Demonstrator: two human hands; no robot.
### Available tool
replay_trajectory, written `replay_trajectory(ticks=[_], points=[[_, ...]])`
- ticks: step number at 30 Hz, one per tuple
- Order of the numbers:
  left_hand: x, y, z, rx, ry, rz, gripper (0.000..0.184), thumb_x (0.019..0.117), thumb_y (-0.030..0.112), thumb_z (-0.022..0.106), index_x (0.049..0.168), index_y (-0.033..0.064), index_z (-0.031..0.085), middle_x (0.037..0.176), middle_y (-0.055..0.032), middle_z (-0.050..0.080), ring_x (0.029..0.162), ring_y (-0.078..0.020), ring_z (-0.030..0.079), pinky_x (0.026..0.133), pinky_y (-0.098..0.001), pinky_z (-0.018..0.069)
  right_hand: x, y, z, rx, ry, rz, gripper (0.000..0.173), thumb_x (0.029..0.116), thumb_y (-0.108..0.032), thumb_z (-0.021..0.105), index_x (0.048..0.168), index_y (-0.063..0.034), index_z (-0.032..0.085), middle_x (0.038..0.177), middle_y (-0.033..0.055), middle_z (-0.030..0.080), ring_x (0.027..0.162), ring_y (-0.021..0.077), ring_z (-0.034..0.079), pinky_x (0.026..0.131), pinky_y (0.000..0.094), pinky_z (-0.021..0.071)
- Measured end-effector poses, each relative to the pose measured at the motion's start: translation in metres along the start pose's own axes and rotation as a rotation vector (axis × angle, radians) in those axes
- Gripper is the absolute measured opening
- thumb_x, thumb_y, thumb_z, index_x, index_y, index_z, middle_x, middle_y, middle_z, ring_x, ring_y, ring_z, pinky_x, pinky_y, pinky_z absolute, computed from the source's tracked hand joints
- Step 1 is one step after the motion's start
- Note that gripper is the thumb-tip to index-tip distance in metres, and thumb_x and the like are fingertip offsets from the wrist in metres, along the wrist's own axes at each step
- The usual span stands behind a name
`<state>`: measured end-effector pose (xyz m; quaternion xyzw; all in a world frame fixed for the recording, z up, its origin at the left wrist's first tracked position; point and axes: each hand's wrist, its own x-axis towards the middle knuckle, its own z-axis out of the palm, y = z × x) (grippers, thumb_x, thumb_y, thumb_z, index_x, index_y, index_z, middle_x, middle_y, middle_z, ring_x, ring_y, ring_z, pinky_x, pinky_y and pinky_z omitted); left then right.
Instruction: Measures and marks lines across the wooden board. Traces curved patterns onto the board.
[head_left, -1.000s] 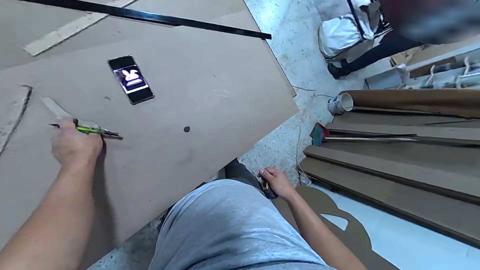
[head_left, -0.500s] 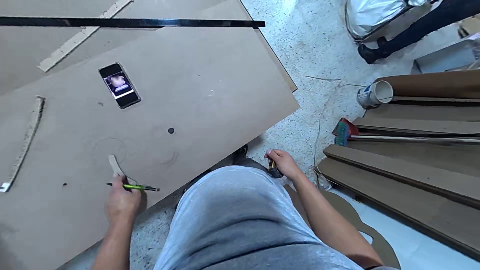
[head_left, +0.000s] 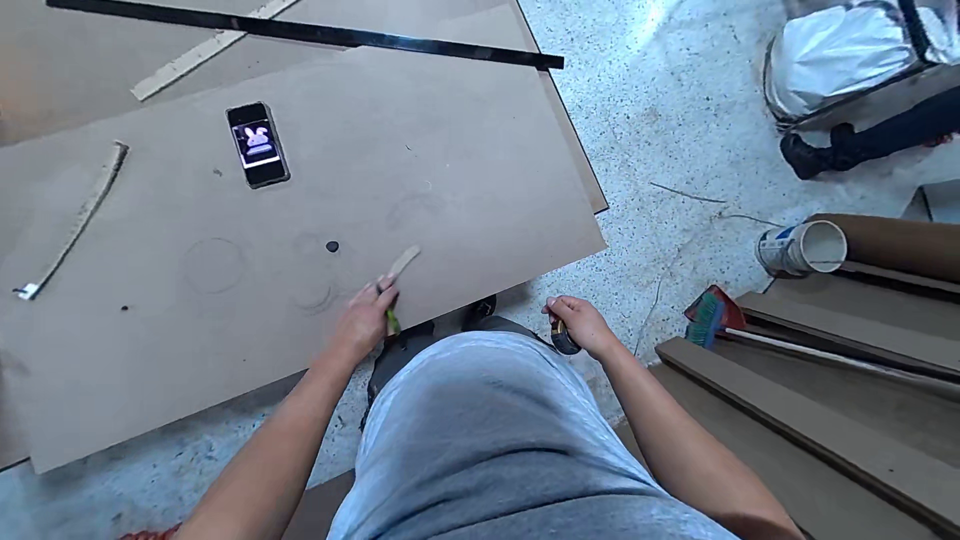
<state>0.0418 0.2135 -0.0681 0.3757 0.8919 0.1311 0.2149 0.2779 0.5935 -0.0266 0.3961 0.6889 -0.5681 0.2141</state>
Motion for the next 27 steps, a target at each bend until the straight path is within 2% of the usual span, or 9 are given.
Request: replay_trajectory(ticks=[3,6,12,14,16,18,20,24,27], points=[[0.069,0.037,-0.007,0.021,-0.055,0.106,0.036,0.103,0.001,0.046,0.134,0.0084,0.064,0.161,-0.0056,0.045,0.146,-0.0302,0.047,0.12,-0.0514,0.039,-0.005,0.006,-0.012,-0.017,0.012,0.018,0.044,0.1088,-0.046,0.047,0.098,-0.0141,0.074,0.08,0.0015,0.07,0.07,0.0158,0.064,0.067,0.0389,0.0541],[0.119,0.056,-0.011,-0.029,-0.019,0.137,0.031,0.1052,0.002,0.041,0.125,0.0041,0.065,0.159,-0.0064,0.047,0.146,-0.0292,0.047,0.119,-0.05,0.0392,-0.015,0.017,-0.023,-0.009,0.03,0.037,0.043,0.1091,-0.044,0.047,0.096,-0.0129,0.074,0.08,0.0018,0.07,0.07,0.0157,0.064,0.067,0.0375,0.0533],[0.146,0.064,-0.003,-0.082,0.086,0.186,0.029,0.1072,0.005,0.038,0.115,0.0025,0.066,0.157,-0.0055,0.05,0.146,-0.0277,0.047,0.119,-0.0478,0.0407,-0.037,0.044,-0.037,0.044,0.08,0.102,0.043,0.1099,-0.039,0.046,0.098,-0.0083,0.073,0.078,0.0043,0.068,0.067,0.0158,0.064,0.064,0.0346,0.0545],[0.135,0.062,0.0,-0.15,0.196,0.084,0.025,0.1041,0.005,0.044,0.115,0.0029,0.067,0.157,-0.0055,0.05,0.141,-0.0274,0.052,0.113,-0.0487,0.0463,-0.04,0.051,-0.038,0.053,0.097,0.107,0.043,0.1097,-0.039,0.047,0.096,-0.0082,0.073,0.078,0.0041,0.069,0.068,0.0155,0.063,0.065,0.0338,0.0537],[0.117,0.063,0.0,-0.2,0.281,-0.121,0.021,0.103,0.011,0.051,0.115,0.0061,0.068,0.151,-0.004,0.056,0.127,-0.0266,0.063,0.104,-0.0494,0.0528,-0.041,0.054,-0.038,0.064,0.112,0.104,0.043,0.1099,-0.039,0.048,0.095,-0.0082,0.074,0.079,0.0038,0.07,0.069,0.0149,0.064,0.066,0.0333,0.0536],[0.101,0.062,0.003,-0.23,0.351,-0.266,0.021,0.0998,0.016,0.062,0.118,0.0066,0.067,0.123,-0.0123,0.068,0.108,-0.0341,0.066,0.094,-0.0533,0.0548,-0.041,0.054,-0.037,0.083,0.121,0.114,0.042,0.1098,-0.037,0.048,0.095,-0.0085,0.074,0.079,0.0034,0.07,0.069,0.0143,0.064,0.066,0.0325,0.0534],[0.096,0.061,0.008,-0.223,0.364,-0.345,0.027,0.0977,0.025,0.069,0.119,0.008,0.067,0.106,-0.0162,0.069,0.104,-0.0371,0.065,0.093,-0.0541,0.0541,-0.041,0.053,-0.035,0.086,0.104,0.129,0.041,0.1097,-0.038,0.048,0.096,-0.0088,0.074,0.079,0.0032,0.07,0.069,0.0143,0.064,0.066,0.0323,0.0537],[0.113,0.062,0.003,-0.22,0.266,-0.407,0.038,0.0967,0.037,0.072,0.125,0.0126,0.067,0.108,-0.0138,0.071,0.107,-0.034,0.067,0.094,-0.0537,0.0542,-0.032,0.052,-0.032,0.069,0.067,0.122,0.041,0.1093,-0.039,0.048,0.096,-0.0097,0.074,0.079,0.0028,0.07,0.07,0.0146,0.064,0.066,0.0331,0.0536],[0.127,0.064,-0.003,-0.216,0.203,-0.386,0.033,0.0982,0.035,0.069,0.125,0.0152,0.069,0.108,-0.0117,0.073,0.106,-0.0313,0.069,0.094,-0.0532,0.0551,-0.029,0.049,-0.032,0.063,0.057,0.111,0.041,0.1094,-0.038,0.049,0.096,-0.0092,0.074,0.079,0.003,0.07,0.069,0.0142,0.064,0.065,0.0324,0.0535]])
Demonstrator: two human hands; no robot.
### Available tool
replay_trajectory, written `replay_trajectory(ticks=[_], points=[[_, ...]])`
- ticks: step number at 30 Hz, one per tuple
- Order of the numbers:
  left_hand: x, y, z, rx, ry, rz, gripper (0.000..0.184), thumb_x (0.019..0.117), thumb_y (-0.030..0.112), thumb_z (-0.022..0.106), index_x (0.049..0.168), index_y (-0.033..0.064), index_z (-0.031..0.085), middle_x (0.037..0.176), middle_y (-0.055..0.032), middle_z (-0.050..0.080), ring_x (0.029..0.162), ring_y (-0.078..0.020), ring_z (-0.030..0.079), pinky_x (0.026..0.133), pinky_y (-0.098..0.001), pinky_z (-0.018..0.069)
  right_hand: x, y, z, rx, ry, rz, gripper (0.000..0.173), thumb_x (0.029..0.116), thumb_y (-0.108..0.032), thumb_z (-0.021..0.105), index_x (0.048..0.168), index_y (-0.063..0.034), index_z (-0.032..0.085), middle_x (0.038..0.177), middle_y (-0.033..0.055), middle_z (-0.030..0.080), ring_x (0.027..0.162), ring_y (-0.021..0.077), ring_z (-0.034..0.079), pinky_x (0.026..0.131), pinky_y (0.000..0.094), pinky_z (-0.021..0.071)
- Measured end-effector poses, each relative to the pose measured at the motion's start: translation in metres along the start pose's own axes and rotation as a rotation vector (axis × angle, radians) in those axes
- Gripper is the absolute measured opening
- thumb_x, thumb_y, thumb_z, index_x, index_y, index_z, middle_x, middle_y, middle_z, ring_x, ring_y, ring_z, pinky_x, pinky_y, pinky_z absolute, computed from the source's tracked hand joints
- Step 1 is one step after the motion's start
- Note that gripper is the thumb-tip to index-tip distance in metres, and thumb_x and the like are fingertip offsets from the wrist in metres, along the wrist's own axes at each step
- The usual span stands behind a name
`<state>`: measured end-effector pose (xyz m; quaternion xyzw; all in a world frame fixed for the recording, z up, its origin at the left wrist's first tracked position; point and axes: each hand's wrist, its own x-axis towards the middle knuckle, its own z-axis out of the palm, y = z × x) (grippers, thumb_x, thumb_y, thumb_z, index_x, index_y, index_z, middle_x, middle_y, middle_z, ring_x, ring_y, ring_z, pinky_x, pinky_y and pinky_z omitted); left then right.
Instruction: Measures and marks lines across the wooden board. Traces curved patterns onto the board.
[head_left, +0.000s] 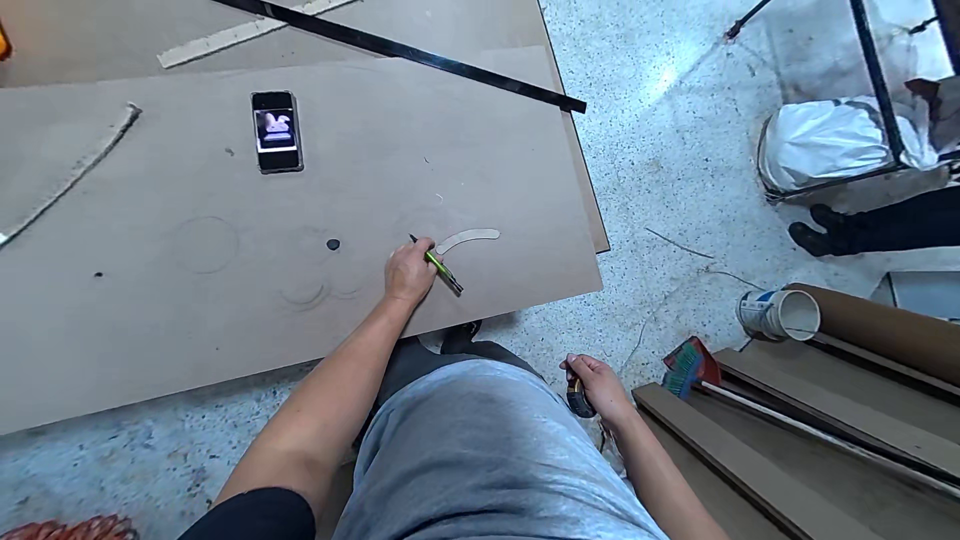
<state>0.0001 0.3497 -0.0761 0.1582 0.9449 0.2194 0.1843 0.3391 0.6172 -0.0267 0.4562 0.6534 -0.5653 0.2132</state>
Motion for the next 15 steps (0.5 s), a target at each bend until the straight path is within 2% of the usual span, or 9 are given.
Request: replay_trajectory(ticks=[6,12,15], points=[[0.01,0.006,-0.008,-0.02,-0.071,-0.065,0.026,0.101,0.035,0.064,0.121,0.0199,0.071,0.107,-0.0082,0.076,0.104,-0.0293,0.072,0.09,-0.0565,0.0565,0.005,0.006,-0.004,-0.028,0.005,-0.026,0.043,0.1091,-0.04,0.048,0.095,-0.0095,0.074,0.081,0.0027,0.07,0.071,0.0146,0.064,0.067,0.0333,0.0535],[0.01,0.005,-0.01,-0.036,-0.121,-0.092,0.03,0.1032,0.036,0.059,0.128,0.0214,0.069,0.115,-0.0089,0.075,0.111,-0.0301,0.07,0.095,-0.0573,0.0552,0.004,0.008,-0.003,-0.087,0.023,0.002,0.043,0.1087,-0.042,0.047,0.099,-0.0115,0.075,0.083,0.0019,0.072,0.073,0.0147,0.066,0.068,0.0348,0.0556],[0.01,0.004,-0.012,-0.03,-0.111,-0.091,0.03,0.1024,0.037,0.06,0.127,0.0225,0.069,0.114,-0.0073,0.075,0.109,-0.0286,0.071,0.093,-0.0557,0.0563,0.005,0.008,0.001,-0.073,0.031,-0.009,0.043,0.1084,-0.042,0.048,0.097,-0.0115,0.075,0.081,0.0023,0.071,0.071,0.0148,0.066,0.066,0.034,0.0548]])
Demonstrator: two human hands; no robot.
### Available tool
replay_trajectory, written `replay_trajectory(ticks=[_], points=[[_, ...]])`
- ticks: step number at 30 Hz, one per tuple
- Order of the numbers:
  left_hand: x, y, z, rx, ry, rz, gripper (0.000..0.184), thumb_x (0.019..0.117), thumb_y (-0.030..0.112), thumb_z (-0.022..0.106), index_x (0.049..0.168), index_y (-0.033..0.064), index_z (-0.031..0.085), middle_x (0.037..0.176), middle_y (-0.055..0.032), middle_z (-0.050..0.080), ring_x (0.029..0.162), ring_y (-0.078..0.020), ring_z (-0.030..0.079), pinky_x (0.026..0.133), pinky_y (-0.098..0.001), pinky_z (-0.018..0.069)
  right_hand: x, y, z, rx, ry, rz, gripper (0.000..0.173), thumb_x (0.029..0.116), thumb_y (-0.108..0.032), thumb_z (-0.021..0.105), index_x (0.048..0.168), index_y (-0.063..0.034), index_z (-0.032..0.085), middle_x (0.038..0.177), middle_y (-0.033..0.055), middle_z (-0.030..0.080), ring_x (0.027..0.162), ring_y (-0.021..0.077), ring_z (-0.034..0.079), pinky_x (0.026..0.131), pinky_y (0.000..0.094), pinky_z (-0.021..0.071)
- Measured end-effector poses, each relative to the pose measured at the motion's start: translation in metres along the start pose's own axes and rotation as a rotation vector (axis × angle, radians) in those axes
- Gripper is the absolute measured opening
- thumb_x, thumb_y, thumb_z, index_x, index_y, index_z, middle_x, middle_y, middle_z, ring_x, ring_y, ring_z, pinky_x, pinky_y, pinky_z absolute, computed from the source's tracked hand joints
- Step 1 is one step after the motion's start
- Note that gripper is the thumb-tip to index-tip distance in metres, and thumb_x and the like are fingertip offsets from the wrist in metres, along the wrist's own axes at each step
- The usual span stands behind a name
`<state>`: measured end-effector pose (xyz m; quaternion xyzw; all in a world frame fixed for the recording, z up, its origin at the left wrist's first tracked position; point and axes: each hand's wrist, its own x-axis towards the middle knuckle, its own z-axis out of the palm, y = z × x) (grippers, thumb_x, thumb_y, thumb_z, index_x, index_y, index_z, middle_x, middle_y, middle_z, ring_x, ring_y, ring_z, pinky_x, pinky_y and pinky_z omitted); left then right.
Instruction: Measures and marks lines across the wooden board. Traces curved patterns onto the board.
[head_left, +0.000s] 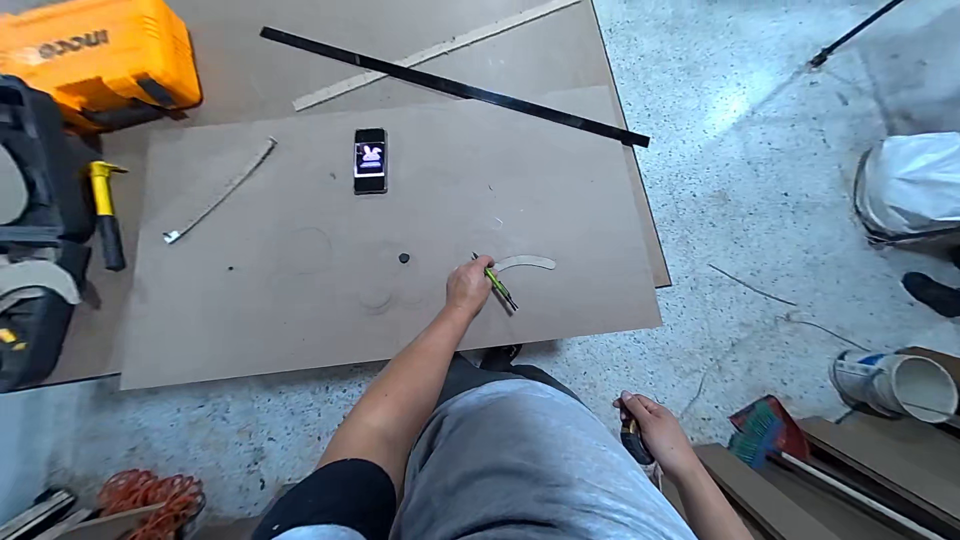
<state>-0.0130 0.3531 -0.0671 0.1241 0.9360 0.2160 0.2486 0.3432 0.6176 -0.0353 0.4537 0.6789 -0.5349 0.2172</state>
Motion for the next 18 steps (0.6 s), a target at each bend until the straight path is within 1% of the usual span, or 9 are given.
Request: replay_trajectory(ticks=[7,13,18], points=[[-0.0006,0.0009,0.0001,0.025,-0.008,0.002,0.03,0.103,0.039,0.059,0.127,0.0245,0.069,0.114,-0.0046,0.075,0.11,-0.025,0.071,0.094,-0.0531,0.0562,0.0021,0.0034,0.0026,0.007,-0.01,0.006,0.044,0.1083,-0.044,0.048,0.096,-0.0117,0.075,0.081,0.0023,0.071,0.071,0.0146,0.066,0.067,0.0348,0.0548],[-0.0005,0.0024,0.0009,0.024,-0.004,0.003,0.03,0.103,0.04,0.059,0.126,0.0244,0.069,0.113,-0.004,0.075,0.111,-0.0241,0.07,0.096,-0.0513,0.0556,0.0027,0.0064,0.0032,-0.003,-0.001,0.014,0.044,0.1081,-0.044,0.048,0.094,-0.0124,0.076,0.08,0.0017,0.071,0.07,0.015,0.065,0.065,0.0355,0.0537],[-0.0006,0.0027,0.0008,0.02,-0.018,-0.005,0.029,0.1032,0.039,0.059,0.127,0.0249,0.069,0.114,-0.0036,0.075,0.11,-0.0245,0.071,0.094,-0.0524,0.056,0.0011,0.0058,0.0031,0.011,-0.003,0.027,0.044,0.1082,-0.044,0.048,0.095,-0.0125,0.076,0.081,0.0019,0.072,0.07,0.0149,0.065,0.065,0.0349,0.0542]])
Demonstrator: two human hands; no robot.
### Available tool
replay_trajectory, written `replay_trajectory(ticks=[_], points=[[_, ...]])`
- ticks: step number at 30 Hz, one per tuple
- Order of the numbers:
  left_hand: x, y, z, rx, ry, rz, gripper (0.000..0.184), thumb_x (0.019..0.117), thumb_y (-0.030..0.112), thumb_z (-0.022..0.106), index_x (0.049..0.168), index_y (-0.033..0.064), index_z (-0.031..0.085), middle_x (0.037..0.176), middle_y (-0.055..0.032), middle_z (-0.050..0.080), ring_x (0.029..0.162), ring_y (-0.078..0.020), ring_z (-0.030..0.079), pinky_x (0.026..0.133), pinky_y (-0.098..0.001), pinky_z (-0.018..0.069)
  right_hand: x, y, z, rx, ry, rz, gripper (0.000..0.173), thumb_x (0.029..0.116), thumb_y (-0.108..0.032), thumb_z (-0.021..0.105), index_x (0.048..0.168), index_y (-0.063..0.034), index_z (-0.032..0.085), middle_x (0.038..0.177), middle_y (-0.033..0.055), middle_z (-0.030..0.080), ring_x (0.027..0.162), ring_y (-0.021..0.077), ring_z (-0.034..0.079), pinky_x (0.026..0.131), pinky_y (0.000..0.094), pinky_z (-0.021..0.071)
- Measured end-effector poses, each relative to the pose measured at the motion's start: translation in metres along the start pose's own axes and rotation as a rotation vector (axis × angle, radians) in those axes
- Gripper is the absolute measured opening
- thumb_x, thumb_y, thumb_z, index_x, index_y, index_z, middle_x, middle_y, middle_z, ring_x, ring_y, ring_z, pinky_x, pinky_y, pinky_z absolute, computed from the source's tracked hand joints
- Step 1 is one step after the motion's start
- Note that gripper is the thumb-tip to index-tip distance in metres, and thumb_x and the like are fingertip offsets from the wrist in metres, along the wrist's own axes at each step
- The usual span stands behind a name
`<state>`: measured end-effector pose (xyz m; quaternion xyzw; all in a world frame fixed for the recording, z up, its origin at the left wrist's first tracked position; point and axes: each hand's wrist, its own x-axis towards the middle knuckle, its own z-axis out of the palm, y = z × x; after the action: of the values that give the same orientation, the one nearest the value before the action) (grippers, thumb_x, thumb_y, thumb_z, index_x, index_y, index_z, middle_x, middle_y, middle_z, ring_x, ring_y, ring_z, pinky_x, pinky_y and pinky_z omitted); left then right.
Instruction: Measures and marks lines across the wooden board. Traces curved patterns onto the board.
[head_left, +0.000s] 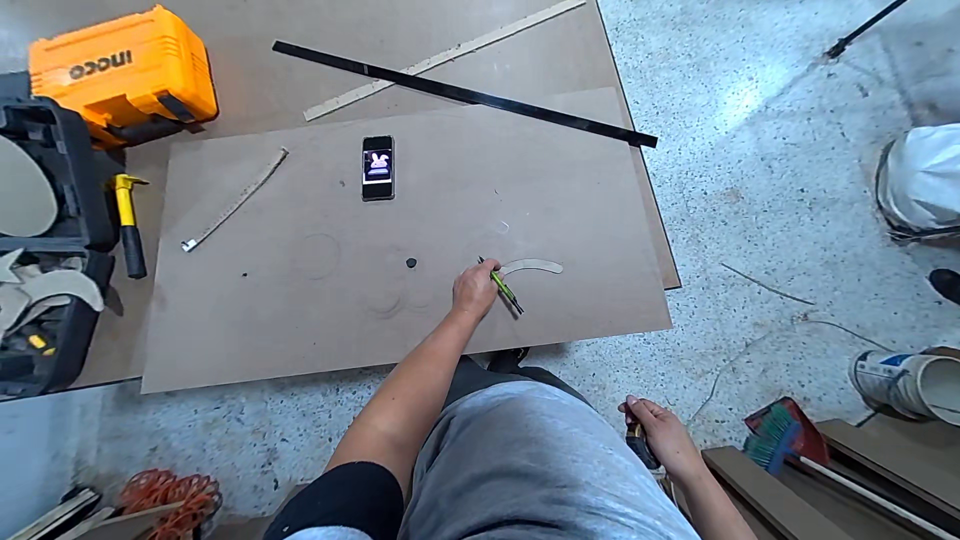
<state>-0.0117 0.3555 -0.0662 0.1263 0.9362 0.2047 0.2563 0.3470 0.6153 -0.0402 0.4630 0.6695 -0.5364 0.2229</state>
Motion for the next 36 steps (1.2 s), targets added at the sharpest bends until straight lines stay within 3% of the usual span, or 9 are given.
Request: replay_trajectory(ticks=[9,14,21,31,36], points=[[0.0,0.003,-0.002,-0.03,-0.033,-0.025,0.032,0.1029,0.039,0.059,0.13,0.0241,0.068,0.117,-0.007,0.074,0.112,-0.0275,0.07,0.096,-0.0559,0.0552,0.001,0.0,-0.001,-0.008,0.007,-0.002,0.043,0.1086,-0.042,0.047,0.095,-0.0124,0.075,0.083,0.0016,0.072,0.073,0.0145,0.066,0.069,0.036,0.0548],[0.002,0.005,-0.001,-0.079,-0.031,-0.033,0.041,0.0993,0.045,0.065,0.134,0.0229,0.066,0.112,-0.0104,0.075,0.104,-0.0317,0.071,0.092,-0.0596,0.0555,0.002,-0.003,-0.002,-0.047,-0.015,0.021,0.042,0.1086,-0.043,0.047,0.1,-0.0147,0.076,0.084,-0.0001,0.072,0.075,0.0132,0.066,0.071,0.0355,0.0555],[0.001,0.007,0.006,-0.095,0.044,0.004,0.029,0.1029,0.035,0.062,0.128,0.0243,0.071,0.119,-0.0055,0.075,0.111,-0.0292,0.071,0.097,-0.061,0.0529,-0.004,-0.005,0.0,-0.03,-0.024,0.056,0.042,0.1091,-0.043,0.047,0.097,-0.0133,0.074,0.082,0.001,0.071,0.073,0.0139,0.066,0.071,0.0364,0.0556],[-0.001,-0.002,0.006,-0.053,0.018,0.08,0.025,0.101,0.035,0.066,0.123,0.026,0.073,0.113,-0.0059,0.076,0.106,-0.0295,0.072,0.093,-0.0623,0.0532,-0.01,0.003,0.004,0.008,-0.02,0.08,0.043,0.1089,-0.044,0.047,0.096,-0.0127,0.074,0.079,0.0014,0.07,0.069,0.0143,0.064,0.067,0.0363,0.0539],[-0.01,-0.002,0.012,-0.031,0.023,0.107,0.025,0.0995,0.035,0.069,0.121,0.0233,0.074,0.108,-0.0056,0.077,0.102,-0.0255,0.072,0.101,-0.0576,0.0488,-0.011,0.003,0.005,-0.003,-0.02,0.082,0.043,0.1091,-0.044,0.047,0.095,-0.013,0.073,0.079,0.0014,0.069,0.069,0.0144,0.064,0.068,0.0366,0.0532]])
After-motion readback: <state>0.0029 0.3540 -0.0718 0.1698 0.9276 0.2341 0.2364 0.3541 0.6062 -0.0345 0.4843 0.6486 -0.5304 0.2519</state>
